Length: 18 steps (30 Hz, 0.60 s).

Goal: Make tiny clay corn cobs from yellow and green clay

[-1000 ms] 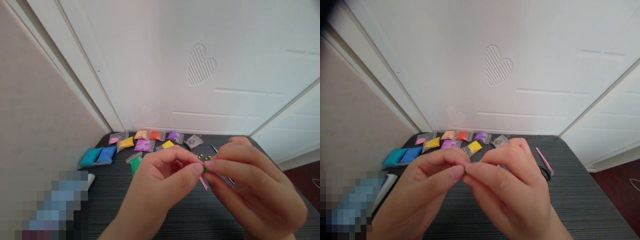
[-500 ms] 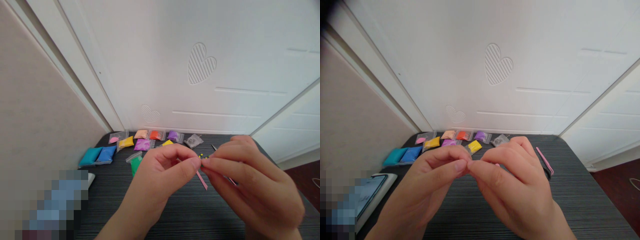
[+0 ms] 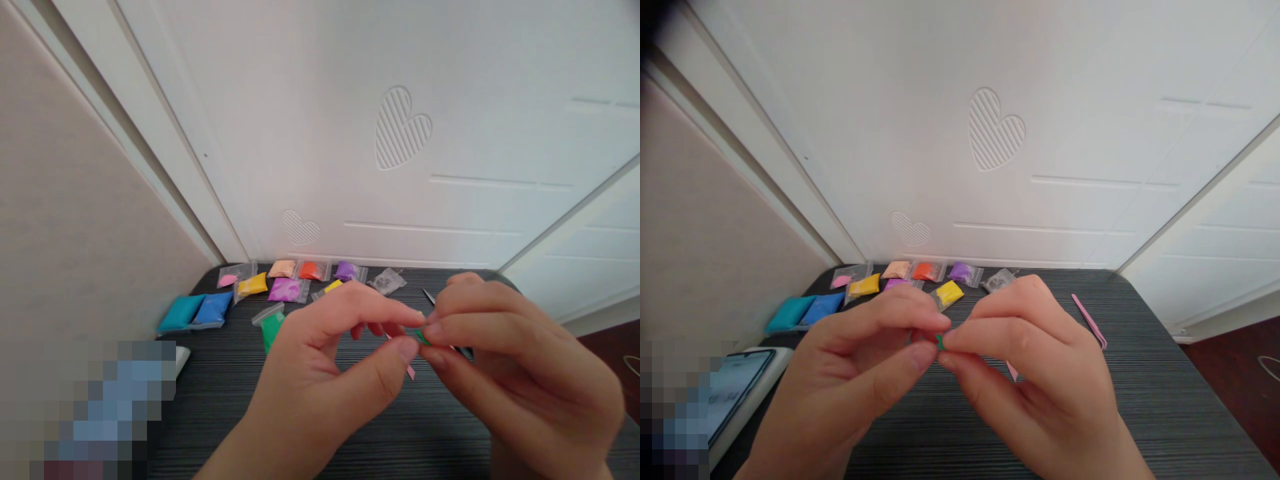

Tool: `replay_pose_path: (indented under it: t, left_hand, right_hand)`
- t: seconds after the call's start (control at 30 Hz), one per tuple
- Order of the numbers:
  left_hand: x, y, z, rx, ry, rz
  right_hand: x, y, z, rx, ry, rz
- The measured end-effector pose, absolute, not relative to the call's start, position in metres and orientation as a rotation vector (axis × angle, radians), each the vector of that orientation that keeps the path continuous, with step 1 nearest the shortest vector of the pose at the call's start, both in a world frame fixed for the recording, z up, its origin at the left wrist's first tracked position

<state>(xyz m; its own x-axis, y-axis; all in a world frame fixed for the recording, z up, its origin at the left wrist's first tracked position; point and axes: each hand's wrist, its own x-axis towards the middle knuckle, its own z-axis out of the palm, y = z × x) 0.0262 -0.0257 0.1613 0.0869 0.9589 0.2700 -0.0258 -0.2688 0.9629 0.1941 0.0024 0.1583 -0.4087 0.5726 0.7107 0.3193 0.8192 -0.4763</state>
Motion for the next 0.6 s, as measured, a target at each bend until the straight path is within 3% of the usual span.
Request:
replay_pose_path:
  t: [0.6]
  left_hand:
    - [0.0259, -0.0263, 0.1558, 1.520, 0.938, 1.356]
  right_hand:
    - [0.1887, -0.0004, 0.1545, -0.582, -1.853, 0.700]
